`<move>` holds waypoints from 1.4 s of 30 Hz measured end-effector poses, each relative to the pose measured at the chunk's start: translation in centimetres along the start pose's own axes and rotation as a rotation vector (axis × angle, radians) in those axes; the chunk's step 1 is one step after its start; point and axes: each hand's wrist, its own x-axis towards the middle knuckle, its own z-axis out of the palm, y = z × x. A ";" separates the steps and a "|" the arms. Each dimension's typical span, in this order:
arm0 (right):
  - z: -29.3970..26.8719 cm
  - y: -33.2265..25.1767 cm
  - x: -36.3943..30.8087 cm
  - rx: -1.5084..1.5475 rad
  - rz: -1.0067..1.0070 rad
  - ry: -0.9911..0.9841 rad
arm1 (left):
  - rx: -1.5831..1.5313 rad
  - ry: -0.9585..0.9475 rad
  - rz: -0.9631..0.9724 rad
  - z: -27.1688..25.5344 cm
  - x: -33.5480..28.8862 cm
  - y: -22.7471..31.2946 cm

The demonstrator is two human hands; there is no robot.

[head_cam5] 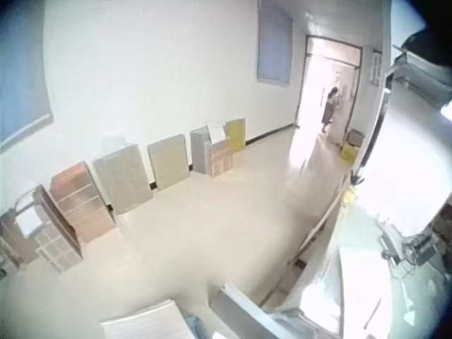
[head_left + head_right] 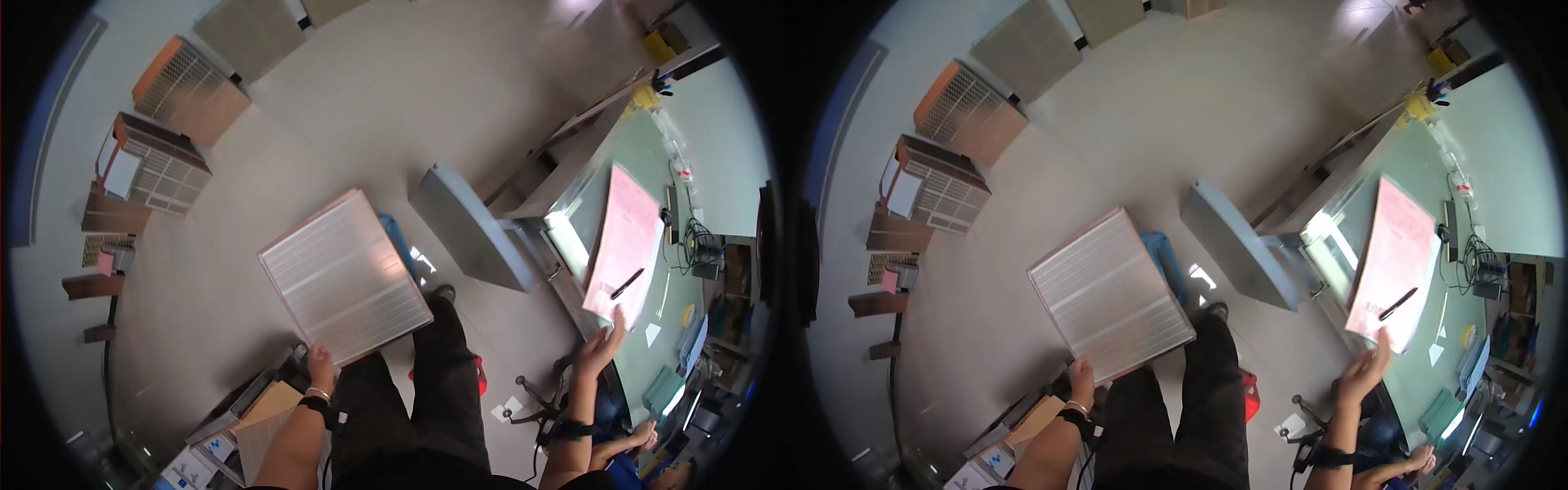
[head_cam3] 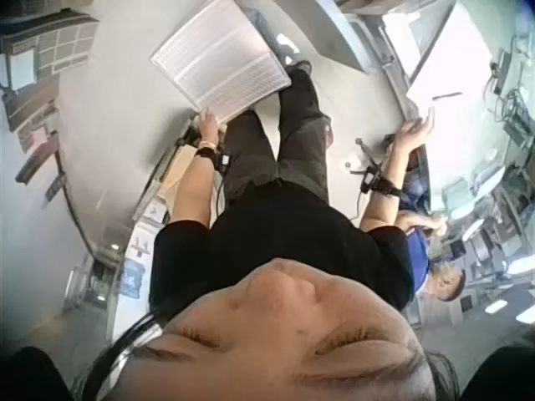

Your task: Inspect metal mesh sheets and mark them with a pen while checking documentation.

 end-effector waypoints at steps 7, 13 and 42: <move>9.0 -5.4 -15.5 0.308 0.071 -0.760 | -0.234 -0.039 -0.302 -5.1 -0.8 -2.3; 21.2 7.1 -28.5 0.047 0.284 -1.564 | -0.367 -0.047 -0.259 -3.1 -0.2 -2.0; 62.8 14.1 -37.8 0.285 -0.580 -1.241 | -0.829 0.073 0.103 3.2 3.2 -6.5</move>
